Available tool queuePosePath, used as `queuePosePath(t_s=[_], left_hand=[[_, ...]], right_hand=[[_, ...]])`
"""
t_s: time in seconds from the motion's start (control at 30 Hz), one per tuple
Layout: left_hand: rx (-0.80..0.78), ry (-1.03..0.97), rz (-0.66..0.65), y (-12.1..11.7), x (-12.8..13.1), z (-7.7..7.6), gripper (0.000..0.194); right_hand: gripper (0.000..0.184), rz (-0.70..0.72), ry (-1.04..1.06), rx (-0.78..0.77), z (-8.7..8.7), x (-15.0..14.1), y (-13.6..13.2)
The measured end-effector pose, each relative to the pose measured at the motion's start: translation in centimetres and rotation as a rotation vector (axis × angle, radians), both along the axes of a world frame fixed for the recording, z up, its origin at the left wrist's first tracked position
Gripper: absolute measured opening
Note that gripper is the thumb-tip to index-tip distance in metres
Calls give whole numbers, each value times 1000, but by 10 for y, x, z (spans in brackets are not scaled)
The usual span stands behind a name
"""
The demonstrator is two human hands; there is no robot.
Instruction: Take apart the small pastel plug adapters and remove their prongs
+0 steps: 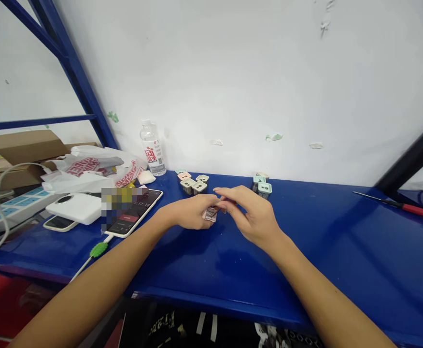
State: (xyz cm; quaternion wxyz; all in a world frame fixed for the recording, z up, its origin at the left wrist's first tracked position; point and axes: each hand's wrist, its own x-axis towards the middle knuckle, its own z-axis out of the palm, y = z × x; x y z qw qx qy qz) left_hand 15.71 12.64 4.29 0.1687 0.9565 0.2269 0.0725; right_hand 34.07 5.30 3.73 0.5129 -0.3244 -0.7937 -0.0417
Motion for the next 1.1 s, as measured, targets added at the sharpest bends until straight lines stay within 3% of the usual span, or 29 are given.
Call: queuePosePath(t_s=[0.17, 0.37, 0.57, 0.73, 0.9, 1.1], left_hand=[[4, 21, 12, 1, 0, 0, 37], [-28, 42, 32, 3, 0, -3, 34], [-14, 38, 26, 3, 1, -4, 36], [-12, 50, 18, 4, 1, -4, 33], [-12, 47, 19, 5, 2, -4, 36], [-11, 60, 24, 4, 1, -4, 33]], right_hand=[[51, 34, -73, -38, 3, -1, -4], [36, -31, -116, 54, 3, 0, -2], [54, 4, -138, -48, 2, 0, -2], [40, -22, -120, 63, 0, 0, 1], [53, 31, -115, -79, 2, -1, -1], [37, -44, -115, 4, 2, 1, 0]])
